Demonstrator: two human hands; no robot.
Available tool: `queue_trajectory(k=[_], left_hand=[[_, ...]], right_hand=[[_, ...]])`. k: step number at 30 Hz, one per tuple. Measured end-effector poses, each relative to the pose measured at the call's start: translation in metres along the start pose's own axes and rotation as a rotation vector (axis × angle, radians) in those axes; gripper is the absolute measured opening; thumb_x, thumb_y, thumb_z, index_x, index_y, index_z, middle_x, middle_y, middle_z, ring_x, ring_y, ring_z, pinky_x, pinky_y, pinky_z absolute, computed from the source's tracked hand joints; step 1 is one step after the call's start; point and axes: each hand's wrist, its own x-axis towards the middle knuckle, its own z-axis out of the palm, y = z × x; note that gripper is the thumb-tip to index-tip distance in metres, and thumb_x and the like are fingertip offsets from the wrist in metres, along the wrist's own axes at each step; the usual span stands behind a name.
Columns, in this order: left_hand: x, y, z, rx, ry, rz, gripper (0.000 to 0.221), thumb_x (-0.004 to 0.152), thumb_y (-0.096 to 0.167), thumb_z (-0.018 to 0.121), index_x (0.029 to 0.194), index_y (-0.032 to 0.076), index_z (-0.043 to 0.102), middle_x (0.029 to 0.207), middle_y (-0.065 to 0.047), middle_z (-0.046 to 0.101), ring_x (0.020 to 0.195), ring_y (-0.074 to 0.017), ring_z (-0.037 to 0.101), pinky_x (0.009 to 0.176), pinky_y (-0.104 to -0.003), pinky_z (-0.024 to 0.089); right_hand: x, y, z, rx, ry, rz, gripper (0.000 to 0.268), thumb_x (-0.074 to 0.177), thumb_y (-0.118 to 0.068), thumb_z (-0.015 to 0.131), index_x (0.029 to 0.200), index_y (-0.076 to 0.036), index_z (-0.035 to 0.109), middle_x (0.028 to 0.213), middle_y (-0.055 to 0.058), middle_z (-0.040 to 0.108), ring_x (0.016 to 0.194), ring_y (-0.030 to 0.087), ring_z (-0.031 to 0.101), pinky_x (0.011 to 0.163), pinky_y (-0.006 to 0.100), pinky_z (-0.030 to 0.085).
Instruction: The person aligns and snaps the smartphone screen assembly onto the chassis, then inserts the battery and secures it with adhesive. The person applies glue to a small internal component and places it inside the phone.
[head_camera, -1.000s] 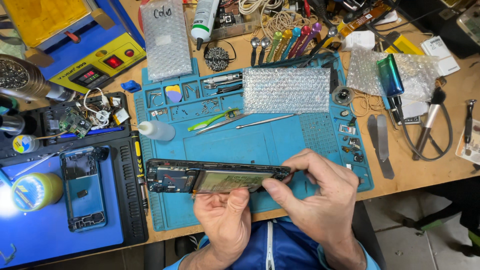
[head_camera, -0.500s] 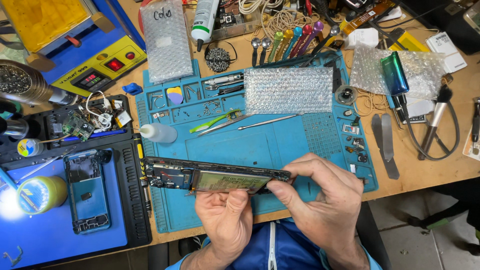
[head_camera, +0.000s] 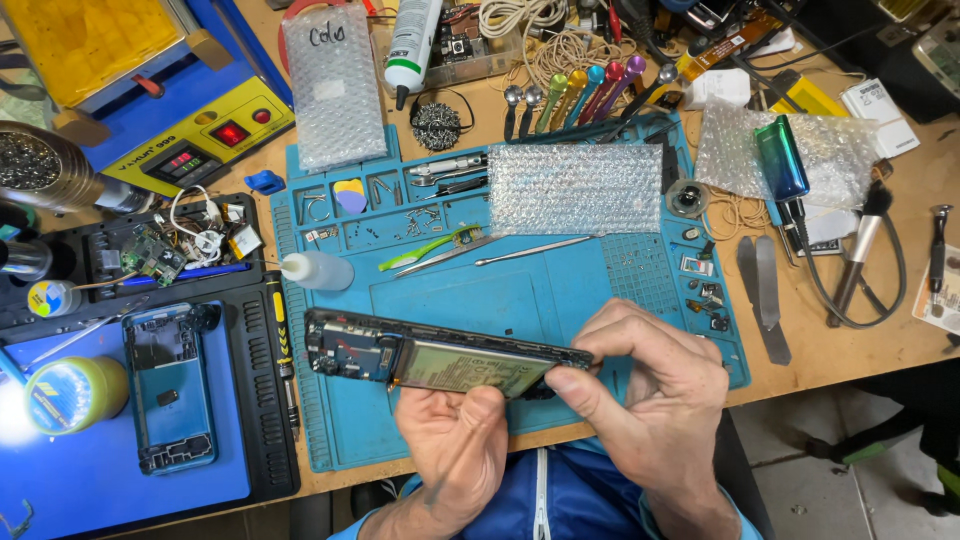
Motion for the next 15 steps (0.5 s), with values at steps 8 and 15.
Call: queue_trajectory(k=[8, 15], left_hand=[[0.0, -0.016, -0.015, -0.091, 0.072, 0.028, 0.055, 0.102, -0.001, 0.084, 0.15, -0.007, 0.059, 0.13, -0.024, 0.08, 0.118, -0.0341, 0.079, 0.107, -0.054, 0.064], [-0.014, -0.011, -0.024, 0.292, 0.156, -0.054, 0.037, 0.093, 0.021, 0.093, 0.119, -0.002, 0.079, 0.105, -0.014, 0.088, 0.095, -0.022, 0.083, 0.086, -0.038, 0.069]], right_hand=[[0.003, 0.007, 0.002, 0.019, -0.057, 0.028, 0.019, 0.09, -0.014, 0.084, 0.088, -0.004, 0.069, 0.078, 0.006, 0.067, 0.069, 0.017, 0.057, 0.069, 0.029, 0.048], [0.003, 0.014, 0.002, 0.052, -0.06, 0.001, 0.016, 0.09, -0.015, 0.073, 0.086, -0.002, 0.064, 0.076, 0.007, 0.06, 0.07, 0.02, 0.056, 0.07, 0.032, 0.045]])
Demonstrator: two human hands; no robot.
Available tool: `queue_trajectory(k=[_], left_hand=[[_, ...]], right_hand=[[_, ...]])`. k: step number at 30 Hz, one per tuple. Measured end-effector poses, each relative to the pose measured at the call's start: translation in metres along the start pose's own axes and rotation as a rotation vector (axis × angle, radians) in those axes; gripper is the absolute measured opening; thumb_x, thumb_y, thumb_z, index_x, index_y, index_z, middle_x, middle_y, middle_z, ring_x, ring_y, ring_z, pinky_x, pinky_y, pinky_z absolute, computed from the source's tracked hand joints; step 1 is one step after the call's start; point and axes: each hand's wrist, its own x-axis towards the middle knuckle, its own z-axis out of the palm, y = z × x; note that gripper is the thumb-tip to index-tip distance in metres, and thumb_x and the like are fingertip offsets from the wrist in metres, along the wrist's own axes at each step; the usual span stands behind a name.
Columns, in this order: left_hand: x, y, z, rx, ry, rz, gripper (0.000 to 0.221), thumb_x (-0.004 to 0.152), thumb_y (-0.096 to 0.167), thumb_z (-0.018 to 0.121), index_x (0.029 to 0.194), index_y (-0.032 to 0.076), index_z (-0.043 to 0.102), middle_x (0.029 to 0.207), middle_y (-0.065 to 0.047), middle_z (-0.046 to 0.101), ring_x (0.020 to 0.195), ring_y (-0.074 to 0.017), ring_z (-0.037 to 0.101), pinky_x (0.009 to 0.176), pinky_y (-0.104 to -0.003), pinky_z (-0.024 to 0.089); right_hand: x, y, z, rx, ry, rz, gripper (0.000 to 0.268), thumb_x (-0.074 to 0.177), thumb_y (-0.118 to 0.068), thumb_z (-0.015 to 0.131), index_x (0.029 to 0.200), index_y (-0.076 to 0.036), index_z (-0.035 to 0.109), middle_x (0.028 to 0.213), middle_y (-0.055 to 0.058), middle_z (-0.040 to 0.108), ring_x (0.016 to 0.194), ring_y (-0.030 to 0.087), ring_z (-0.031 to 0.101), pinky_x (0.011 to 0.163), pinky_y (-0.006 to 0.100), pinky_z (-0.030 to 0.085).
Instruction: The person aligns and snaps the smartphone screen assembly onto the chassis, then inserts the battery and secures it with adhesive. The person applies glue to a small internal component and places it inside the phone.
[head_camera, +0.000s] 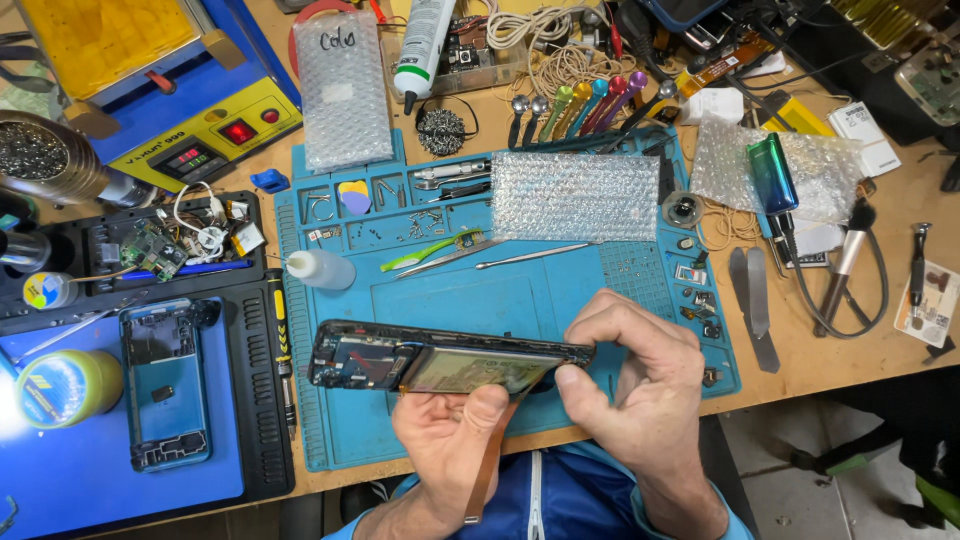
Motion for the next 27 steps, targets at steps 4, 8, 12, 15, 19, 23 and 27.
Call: queue_trajectory(k=[4, 8, 12, 15, 19, 23, 27], left_hand=[[-0.003, 0.001, 0.001, 0.03, 0.005, -0.035, 0.018, 0.093, 0.016, 0.09, 0.09, 0.006, 0.075, 0.085, 0.001, 0.072, 0.08, -0.012, 0.06, 0.068, -0.037, 0.052], [0.0, 0.003, 0.005, -0.03, -0.023, 0.02, 0.025, 0.097, 0.015, 0.088, 0.113, -0.002, 0.079, 0.103, -0.008, 0.082, 0.092, -0.0168, 0.073, 0.082, -0.038, 0.061], [0.011, 0.018, 0.015, -0.174, -0.065, 0.051, 0.037, 0.1, 0.01, 0.086, 0.131, -0.005, 0.072, 0.116, -0.016, 0.083, 0.106, -0.0263, 0.079, 0.096, -0.046, 0.066], [0.007, 0.008, 0.008, -0.175, -0.07, 0.056, 0.036, 0.102, 0.008, 0.085, 0.13, -0.009, 0.07, 0.11, -0.015, 0.083, 0.101, -0.0209, 0.077, 0.098, -0.042, 0.064], [-0.003, 0.002, -0.001, -0.045, 0.048, 0.014, 0.035, 0.088, -0.003, 0.091, 0.12, -0.002, 0.08, 0.113, -0.016, 0.087, 0.1, -0.0222, 0.085, 0.09, -0.036, 0.072], [-0.003, 0.015, 0.004, 0.062, -0.021, -0.001, 0.022, 0.096, 0.012, 0.086, 0.109, -0.004, 0.078, 0.095, -0.012, 0.084, 0.084, -0.0191, 0.08, 0.073, -0.031, 0.065], [-0.003, 0.028, 0.011, -0.002, -0.036, -0.039, 0.02, 0.097, 0.009, 0.084, 0.109, -0.004, 0.077, 0.094, -0.014, 0.085, 0.081, -0.0191, 0.08, 0.068, -0.03, 0.064]], right_hand=[[0.004, -0.003, 0.001, 0.006, -0.017, -0.032, 0.025, 0.095, -0.022, 0.071, 0.083, -0.003, 0.06, 0.074, 0.006, 0.055, 0.069, 0.02, 0.052, 0.068, 0.032, 0.043], [0.004, 0.002, 0.001, 0.04, -0.049, -0.031, 0.024, 0.096, -0.022, 0.071, 0.085, -0.003, 0.062, 0.075, 0.006, 0.056, 0.069, 0.02, 0.053, 0.069, 0.032, 0.043], [0.006, -0.006, -0.001, -0.015, -0.09, -0.017, 0.021, 0.098, -0.023, 0.068, 0.089, -0.004, 0.066, 0.08, 0.006, 0.064, 0.071, 0.018, 0.057, 0.071, 0.03, 0.046], [0.008, -0.01, 0.001, -0.078, -0.061, -0.072, 0.021, 0.097, -0.02, 0.068, 0.088, -0.001, 0.065, 0.076, 0.008, 0.062, 0.071, 0.02, 0.053, 0.069, 0.032, 0.045], [0.008, -0.012, 0.003, -0.1, -0.045, -0.079, 0.019, 0.094, -0.017, 0.067, 0.087, -0.001, 0.064, 0.075, 0.008, 0.06, 0.07, 0.021, 0.053, 0.069, 0.032, 0.044], [0.01, -0.015, 0.004, -0.136, -0.04, -0.12, 0.024, 0.098, -0.021, 0.065, 0.085, -0.001, 0.062, 0.074, 0.009, 0.058, 0.069, 0.022, 0.052, 0.069, 0.034, 0.043], [0.009, -0.017, 0.004, -0.115, -0.043, -0.115, 0.02, 0.096, -0.017, 0.066, 0.084, -0.001, 0.061, 0.073, 0.008, 0.057, 0.068, 0.022, 0.052, 0.069, 0.034, 0.043]])
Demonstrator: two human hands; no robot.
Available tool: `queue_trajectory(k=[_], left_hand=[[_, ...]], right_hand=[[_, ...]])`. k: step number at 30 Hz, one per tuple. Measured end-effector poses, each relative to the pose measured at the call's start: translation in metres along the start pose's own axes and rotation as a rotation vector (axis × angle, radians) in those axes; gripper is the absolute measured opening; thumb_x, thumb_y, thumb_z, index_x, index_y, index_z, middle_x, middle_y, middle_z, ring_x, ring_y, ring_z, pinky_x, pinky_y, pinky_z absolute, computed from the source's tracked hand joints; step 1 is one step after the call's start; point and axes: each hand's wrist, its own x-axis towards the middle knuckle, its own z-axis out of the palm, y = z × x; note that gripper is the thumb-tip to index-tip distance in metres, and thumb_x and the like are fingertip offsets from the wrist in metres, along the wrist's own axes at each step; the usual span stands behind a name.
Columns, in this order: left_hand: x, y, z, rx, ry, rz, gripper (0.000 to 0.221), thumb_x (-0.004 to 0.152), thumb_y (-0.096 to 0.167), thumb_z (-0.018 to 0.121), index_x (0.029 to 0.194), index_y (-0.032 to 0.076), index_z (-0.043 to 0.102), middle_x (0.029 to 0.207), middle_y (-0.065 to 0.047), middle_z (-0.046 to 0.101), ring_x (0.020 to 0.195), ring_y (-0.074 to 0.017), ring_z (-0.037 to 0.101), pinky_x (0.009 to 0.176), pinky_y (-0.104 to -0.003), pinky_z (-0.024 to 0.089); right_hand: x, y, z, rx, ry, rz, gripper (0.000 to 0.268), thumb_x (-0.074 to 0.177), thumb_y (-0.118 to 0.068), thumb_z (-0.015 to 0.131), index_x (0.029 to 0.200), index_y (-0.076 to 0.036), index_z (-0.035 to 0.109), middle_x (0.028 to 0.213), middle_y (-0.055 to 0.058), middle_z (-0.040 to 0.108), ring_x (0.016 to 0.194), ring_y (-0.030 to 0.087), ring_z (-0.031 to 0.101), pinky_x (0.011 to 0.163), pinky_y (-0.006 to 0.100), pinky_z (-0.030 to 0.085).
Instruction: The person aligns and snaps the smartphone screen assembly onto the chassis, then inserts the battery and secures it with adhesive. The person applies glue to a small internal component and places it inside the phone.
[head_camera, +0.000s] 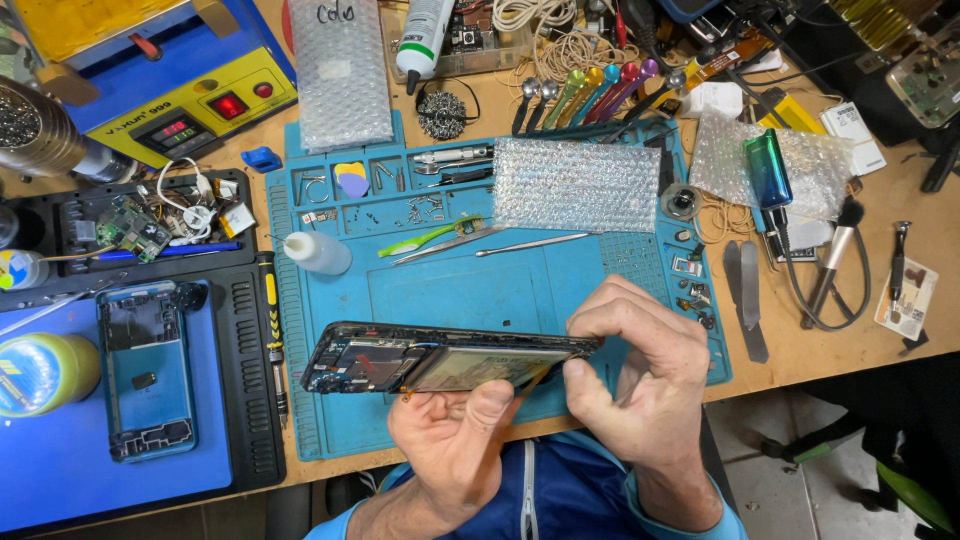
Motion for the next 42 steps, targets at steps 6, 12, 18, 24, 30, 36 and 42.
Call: queue_trajectory(k=[6, 12, 18, 24, 30, 36, 42], left_hand=[[-0.002, -0.005, -0.002, 0.026, -0.014, 0.053, 0.022, 0.099, 0.015, 0.083, 0.108, -0.004, 0.077, 0.095, -0.01, 0.082, 0.082, -0.0162, 0.073, 0.072, -0.033, 0.059], [0.001, -0.008, -0.011, 0.105, -0.008, 0.046, 0.025, 0.098, 0.013, 0.085, 0.116, -0.001, 0.076, 0.105, -0.014, 0.087, 0.093, -0.0206, 0.085, 0.081, -0.032, 0.069], [-0.005, -0.018, -0.012, 0.079, -0.018, 0.104, 0.015, 0.097, 0.004, 0.082, 0.105, -0.007, 0.077, 0.094, -0.009, 0.079, 0.083, -0.0136, 0.07, 0.065, -0.029, 0.059], [-0.006, -0.011, -0.01, 0.143, -0.007, 0.088, 0.023, 0.097, 0.017, 0.085, 0.108, -0.003, 0.081, 0.099, -0.009, 0.084, 0.091, -0.0178, 0.08, 0.08, -0.033, 0.068], [-0.001, -0.001, -0.005, 0.168, -0.039, 0.088, 0.022, 0.101, 0.016, 0.079, 0.089, -0.003, 0.079, 0.088, -0.005, 0.08, 0.084, -0.0141, 0.074, 0.071, -0.034, 0.061], [0.003, 0.005, -0.004, 0.066, 0.006, -0.009, 0.015, 0.095, 0.01, 0.085, 0.089, 0.005, 0.072, 0.083, -0.004, 0.074, 0.077, -0.0142, 0.068, 0.068, -0.035, 0.059], [-0.001, -0.004, -0.006, 0.078, 0.036, 0.057, 0.018, 0.094, 0.014, 0.088, 0.098, -0.002, 0.081, 0.091, -0.01, 0.083, 0.082, -0.0185, 0.078, 0.069, -0.034, 0.064]], right_hand=[[-0.003, 0.003, 0.001, 0.023, -0.005, 0.011, 0.016, 0.093, -0.011, 0.066, 0.083, 0.0, 0.06, 0.072, 0.009, 0.054, 0.068, 0.022, 0.049, 0.067, 0.034, 0.04], [-0.009, 0.008, 0.002, 0.029, -0.019, 0.066, 0.029, 0.1, -0.028, 0.069, 0.088, -0.002, 0.065, 0.078, 0.008, 0.062, 0.069, 0.02, 0.056, 0.068, 0.031, 0.044], [-0.006, 0.004, -0.001, 0.03, -0.01, 0.012, 0.02, 0.096, -0.016, 0.066, 0.084, -0.001, 0.064, 0.073, 0.008, 0.061, 0.067, 0.021, 0.054, 0.068, 0.033, 0.045], [-0.01, 0.008, 0.001, -0.043, 0.008, -0.005, 0.017, 0.094, -0.014, 0.068, 0.085, 0.0, 0.065, 0.074, 0.009, 0.062, 0.067, 0.023, 0.056, 0.071, 0.036, 0.045], [-0.009, 0.012, 0.002, -0.027, -0.002, 0.009, 0.025, 0.099, -0.021, 0.068, 0.086, 0.0, 0.066, 0.074, 0.009, 0.062, 0.068, 0.022, 0.058, 0.068, 0.034, 0.045], [-0.011, 0.011, -0.001, 0.033, -0.008, 0.004, 0.03, 0.098, -0.028, 0.069, 0.092, 0.001, 0.069, 0.08, 0.012, 0.069, 0.071, 0.025, 0.065, 0.077, 0.038, 0.049], [-0.003, 0.005, 0.0, 0.02, -0.051, -0.039, 0.028, 0.098, -0.027, 0.067, 0.086, -0.002, 0.063, 0.076, 0.008, 0.062, 0.068, 0.023, 0.058, 0.076, 0.037, 0.045]])
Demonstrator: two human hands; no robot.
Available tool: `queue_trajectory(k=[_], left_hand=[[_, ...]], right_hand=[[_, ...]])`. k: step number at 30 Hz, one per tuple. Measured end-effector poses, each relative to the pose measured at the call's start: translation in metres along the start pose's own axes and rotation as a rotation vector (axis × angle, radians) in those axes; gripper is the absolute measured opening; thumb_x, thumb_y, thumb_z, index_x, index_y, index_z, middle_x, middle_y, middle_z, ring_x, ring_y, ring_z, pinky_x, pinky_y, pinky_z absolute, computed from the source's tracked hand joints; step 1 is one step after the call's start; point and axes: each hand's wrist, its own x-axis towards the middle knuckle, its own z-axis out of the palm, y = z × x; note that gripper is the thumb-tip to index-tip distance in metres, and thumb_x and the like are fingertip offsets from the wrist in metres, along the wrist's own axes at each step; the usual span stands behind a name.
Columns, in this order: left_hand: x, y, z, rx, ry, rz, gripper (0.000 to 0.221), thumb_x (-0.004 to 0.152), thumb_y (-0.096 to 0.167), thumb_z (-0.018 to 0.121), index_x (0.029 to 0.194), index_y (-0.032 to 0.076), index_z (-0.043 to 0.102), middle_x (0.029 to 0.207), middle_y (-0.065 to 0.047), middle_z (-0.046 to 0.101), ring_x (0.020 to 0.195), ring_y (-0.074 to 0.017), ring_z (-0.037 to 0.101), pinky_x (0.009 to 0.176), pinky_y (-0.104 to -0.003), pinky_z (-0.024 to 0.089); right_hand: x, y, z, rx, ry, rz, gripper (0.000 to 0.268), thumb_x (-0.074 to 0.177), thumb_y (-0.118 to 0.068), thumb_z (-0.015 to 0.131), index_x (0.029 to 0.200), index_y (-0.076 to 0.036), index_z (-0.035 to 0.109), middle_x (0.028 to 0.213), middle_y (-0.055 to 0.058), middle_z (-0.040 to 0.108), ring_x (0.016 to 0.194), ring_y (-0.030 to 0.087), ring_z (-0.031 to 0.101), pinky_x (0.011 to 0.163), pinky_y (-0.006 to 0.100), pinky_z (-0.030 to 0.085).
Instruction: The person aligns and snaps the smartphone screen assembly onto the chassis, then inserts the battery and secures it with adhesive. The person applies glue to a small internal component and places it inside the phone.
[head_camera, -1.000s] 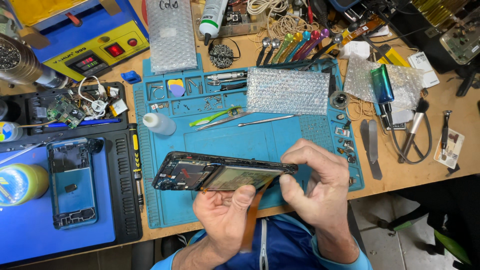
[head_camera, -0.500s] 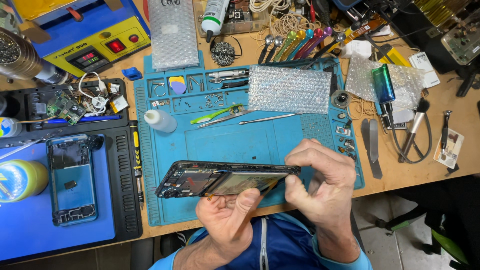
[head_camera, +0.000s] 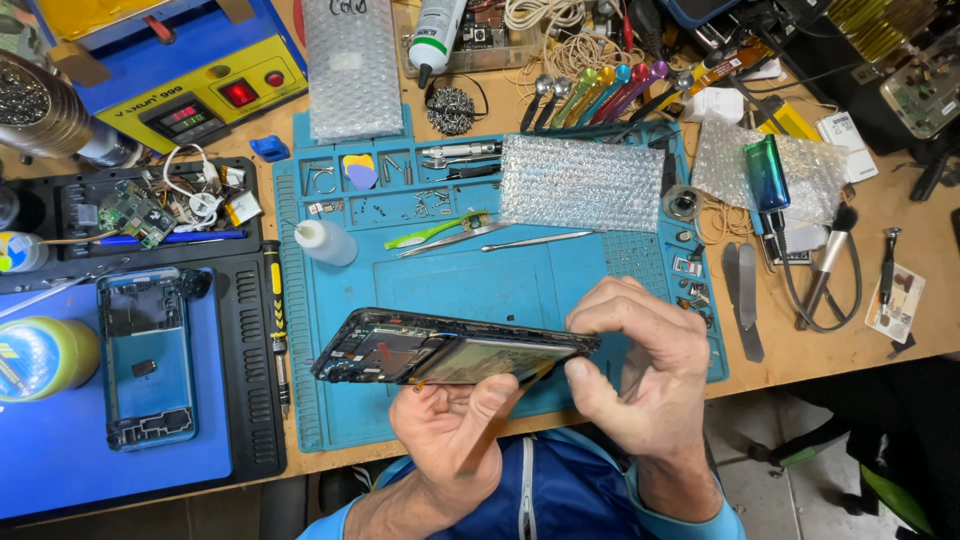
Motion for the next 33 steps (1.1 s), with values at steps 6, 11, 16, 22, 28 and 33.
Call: queue_trajectory(k=[6, 11, 16, 22, 28, 33], left_hand=[[0.003, 0.002, -0.003, 0.057, -0.116, 0.043, 0.02, 0.1, 0.016, 0.082, 0.109, -0.002, 0.081, 0.102, -0.011, 0.086, 0.095, -0.0205, 0.083, 0.086, -0.035, 0.069], [0.013, 0.005, 0.001, 0.029, -0.117, 0.003, 0.026, 0.101, 0.019, 0.082, 0.113, -0.003, 0.075, 0.099, -0.011, 0.084, 0.087, -0.018, 0.079, 0.075, -0.034, 0.066], [0.044, 0.017, -0.003, 0.011, -0.171, -0.087, 0.029, 0.103, 0.022, 0.081, 0.118, -0.002, 0.073, 0.083, -0.005, 0.075, 0.066, -0.0098, 0.063, 0.054, -0.029, 0.052], [0.071, 0.027, -0.014, -0.153, -0.514, -0.335, 0.049, 0.102, 0.015, 0.08, 0.146, -0.003, 0.065, 0.134, -0.016, 0.081, 0.118, -0.0206, 0.079, 0.106, -0.039, 0.067], [0.078, 0.052, -0.017, 0.346, -0.642, -0.298, 0.035, 0.103, 0.026, 0.075, 0.135, 0.01, 0.075, 0.094, 0.007, 0.073, 0.074, -0.0024, 0.054, 0.064, -0.024, 0.05], [0.086, 0.065, -0.016, 0.195, -0.712, -0.308, 0.057, 0.107, 0.04, 0.068, 0.149, 0.003, 0.065, 0.127, -0.003, 0.081, 0.108, -0.008, 0.071, 0.09, -0.029, 0.062]], right_hand=[[-0.001, 0.011, -0.004, 0.067, -0.043, 0.006, 0.026, 0.097, -0.022, 0.068, 0.082, -0.001, 0.06, 0.074, 0.008, 0.058, 0.065, 0.023, 0.055, 0.074, 0.037, 0.044], [-0.003, 0.016, -0.006, 0.081, -0.093, 0.091, 0.031, 0.102, -0.031, 0.067, 0.087, -0.004, 0.064, 0.078, 0.006, 0.061, 0.07, 0.02, 0.056, 0.07, 0.033, 0.045], [-0.008, 0.028, -0.02, 0.111, -0.222, 0.206, 0.045, 0.101, -0.049, 0.064, 0.104, -0.004, 0.07, 0.096, 0.006, 0.069, 0.087, 0.019, 0.061, 0.082, 0.031, 0.046], [-0.009, 0.052, -0.017, 0.262, -0.359, 0.504, 0.082, 0.09, -0.052, 0.078, 0.155, -0.006, 0.062, 0.13, 0.005, 0.072, 0.12, 0.013, 0.066, 0.097, 0.03, 0.054], [-0.008, 0.062, -0.006, 0.605, -0.285, 0.444, 0.091, 0.085, -0.031, 0.094, 0.157, 0.004, 0.052, 0.145, 0.018, 0.072, 0.131, 0.027, 0.073, 0.109, 0.04, 0.062], [-0.004, 0.053, 0.002, 0.454, -0.215, 0.528, 0.105, 0.072, -0.01, 0.098, 0.162, -0.005, 0.045, 0.149, 0.019, 0.072, 0.127, 0.021, 0.072, 0.101, 0.032, 0.059]])
